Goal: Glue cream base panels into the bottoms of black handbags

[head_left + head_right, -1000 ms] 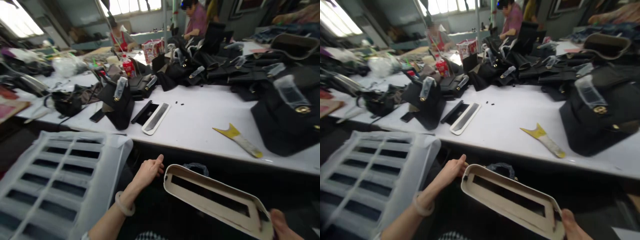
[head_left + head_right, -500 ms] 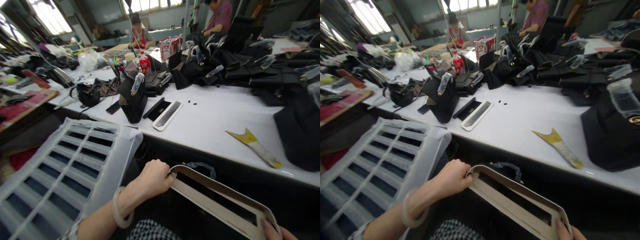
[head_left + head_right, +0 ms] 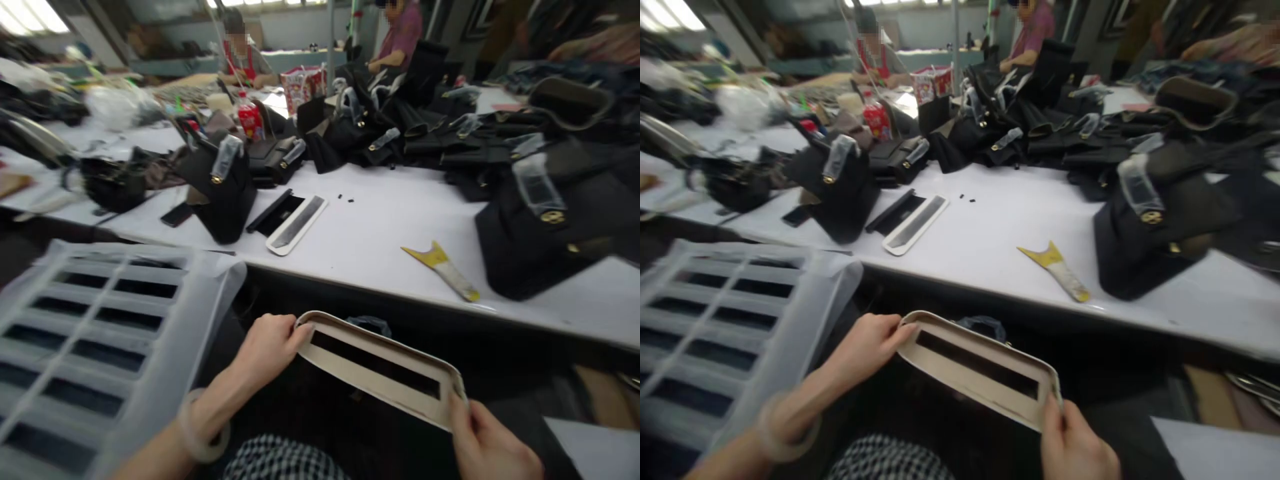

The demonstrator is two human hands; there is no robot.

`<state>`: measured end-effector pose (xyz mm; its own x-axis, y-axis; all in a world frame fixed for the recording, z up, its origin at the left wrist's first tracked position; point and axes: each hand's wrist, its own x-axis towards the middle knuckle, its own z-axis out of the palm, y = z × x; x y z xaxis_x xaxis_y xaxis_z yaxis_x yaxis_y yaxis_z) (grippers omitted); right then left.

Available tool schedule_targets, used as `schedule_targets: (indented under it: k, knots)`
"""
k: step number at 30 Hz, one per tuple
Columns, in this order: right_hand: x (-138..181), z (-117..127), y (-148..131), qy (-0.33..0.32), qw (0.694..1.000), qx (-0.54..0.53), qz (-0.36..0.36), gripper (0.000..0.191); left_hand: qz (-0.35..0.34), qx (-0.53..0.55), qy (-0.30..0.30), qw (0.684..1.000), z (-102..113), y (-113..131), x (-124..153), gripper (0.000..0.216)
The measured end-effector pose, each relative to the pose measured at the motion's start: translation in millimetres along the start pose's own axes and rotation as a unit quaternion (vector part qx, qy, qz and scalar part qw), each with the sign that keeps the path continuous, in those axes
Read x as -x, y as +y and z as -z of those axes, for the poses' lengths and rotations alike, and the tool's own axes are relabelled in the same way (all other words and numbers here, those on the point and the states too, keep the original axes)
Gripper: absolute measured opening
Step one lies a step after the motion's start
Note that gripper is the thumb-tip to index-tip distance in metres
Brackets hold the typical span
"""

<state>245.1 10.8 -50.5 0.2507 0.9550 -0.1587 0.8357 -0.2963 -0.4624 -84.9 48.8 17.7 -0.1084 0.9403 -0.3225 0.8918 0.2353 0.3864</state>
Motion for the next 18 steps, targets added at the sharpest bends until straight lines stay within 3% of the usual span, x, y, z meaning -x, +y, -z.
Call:
schedule_targets:
  k: [6,12,18]
  knots:
    - [8.2,12.1,-33.8,0.014,0.998,-0.027,-0.055,0.046,-0.004,0.018,-0.024,1.000,1.0,-8.8,5.2,0.041]
    - [12.8,11.0,-27.3,0.025,0.998,-0.028,-0.045,0.044,0.007,-0.054,0.001,0.999,-7.8,-7.5,-4.3,0.038]
    - [9.5,11.2,-19.9,0.014,0.999,0.045,0.016,0.039,-0.004,-0.037,-0.016,0.999,-10.6,-5.0,-9.3,0.035]
